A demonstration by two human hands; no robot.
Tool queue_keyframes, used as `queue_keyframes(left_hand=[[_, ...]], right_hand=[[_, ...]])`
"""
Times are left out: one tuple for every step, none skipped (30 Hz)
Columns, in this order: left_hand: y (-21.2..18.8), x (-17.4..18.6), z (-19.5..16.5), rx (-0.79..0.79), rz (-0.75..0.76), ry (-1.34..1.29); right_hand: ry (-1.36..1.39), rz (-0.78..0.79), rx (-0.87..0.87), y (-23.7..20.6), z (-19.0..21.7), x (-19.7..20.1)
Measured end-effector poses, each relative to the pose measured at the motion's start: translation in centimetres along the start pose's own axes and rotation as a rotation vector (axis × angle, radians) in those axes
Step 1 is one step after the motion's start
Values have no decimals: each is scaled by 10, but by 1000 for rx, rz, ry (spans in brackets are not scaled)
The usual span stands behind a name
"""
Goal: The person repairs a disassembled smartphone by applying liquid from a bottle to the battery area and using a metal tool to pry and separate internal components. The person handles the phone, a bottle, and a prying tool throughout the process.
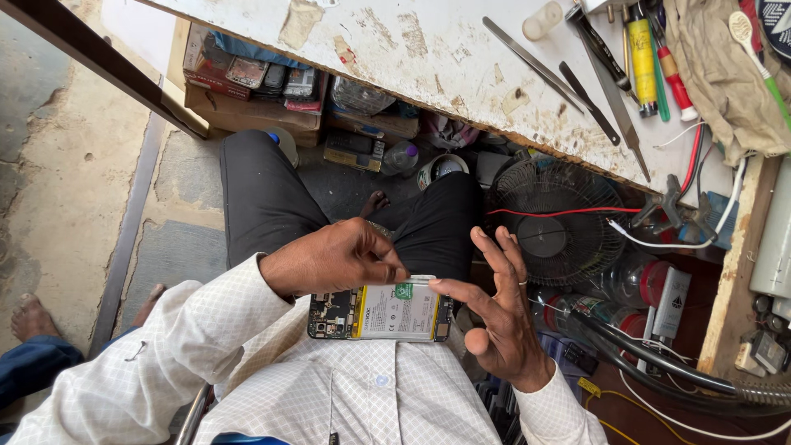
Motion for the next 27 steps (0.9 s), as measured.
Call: queue_keyframes(left_hand=[[1, -1, 3, 5, -2, 5], [1, -1, 6, 11, -5, 10], [2, -1, 8, 17, -7, 15], [0, 0, 5, -31, -20, -47], [-4, 0, -1, -87, -30, -108], [-3, 3, -10, -159, -36, -160], [0, 6, -11, -130, -38, -102], [0, 8, -12, -99, -42, -40], [-1, 5, -13, -54, -41, 5], [-1, 5, -15, -23, -26, 17], [-4, 5, -15, 13, -10, 30], [-6, 5, -14, 54, 5, 41], [-6, 6, -20, 16, -1, 42], [-7, 6, -25, -20, -7, 40], [-6, 8, -30, -57, -14, 37], [-5, 7, -27, -24, 6, 62], [-3, 5, -22, 12, 27, 86], [-4, 4, -17, 50, 48, 111], [-3, 2, -18, 33, 56, 103], [-1, 1, -18, 17, 65, 95], [1, 0, -18, 5, 72, 87], [2, 0, -22, -62, 71, 60], [3, 0, -26, -120, 69, 26], [0, 1, -27, -172, 64, -14], [-2, 2, -20, -142, 56, 21], [-1, 3, -14, -113, 50, 55], [0, 3, -9, -90, 47, 90]], right_hand=[[20, -2, 6, -1, 1, 1], [41, -5, 13, -2, 2, 2], [21, -9, 14, -2, 4, 3], [-4, -13, 16, -2, 6, 5], [-37, -19, 18, 0, 8, 8], [-50, -6, 33, 1, 13, 9], [-79, -12, 62, 4, 18, 9], [-106, -21, 89, 8, 23, 10], [-87, -16, 75, 12, 26, 10], [-57, -6, 61, 15, 29, 8], [-22, 2, 45, 19, 32, 7], [-35, -16, 79, 23, 38, 11], [-48, -31, 112, 27, 42, 18], [-60, -43, 145, 33, 45, 26], [-112, -132, 112, 38, 40, 44], [-164, -216, 82, 44, 33, 69], [-212, -299, 50, 48, 25, 93], [-307, -327, -10, 53, 15, 112], [-401, -355, -71, 57, 4, 132], [-530, -323, -14, 64, 5, 139], [-655, -290, 43, 70, 6, 143], [-705, -256, 49, 76, 2, 146], [-746, -216, 56, 81, -1, 145], [-780, -169, 65, 84, -4, 140], [-794, -173, 77, 85, -4, 138], [-811, -177, 89, 85, -4, 137], [-833, -181, 99, 84, -5, 135]])
Point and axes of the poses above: each hand's wrist, its own y-axis towards the middle knuckle, its own x-axis out of the back of the hand, z = x × y, the point moved 10 cm from there along y, towards the middle knuckle, and after that the axes turned 9 degrees about y, right-handed, at the moved point
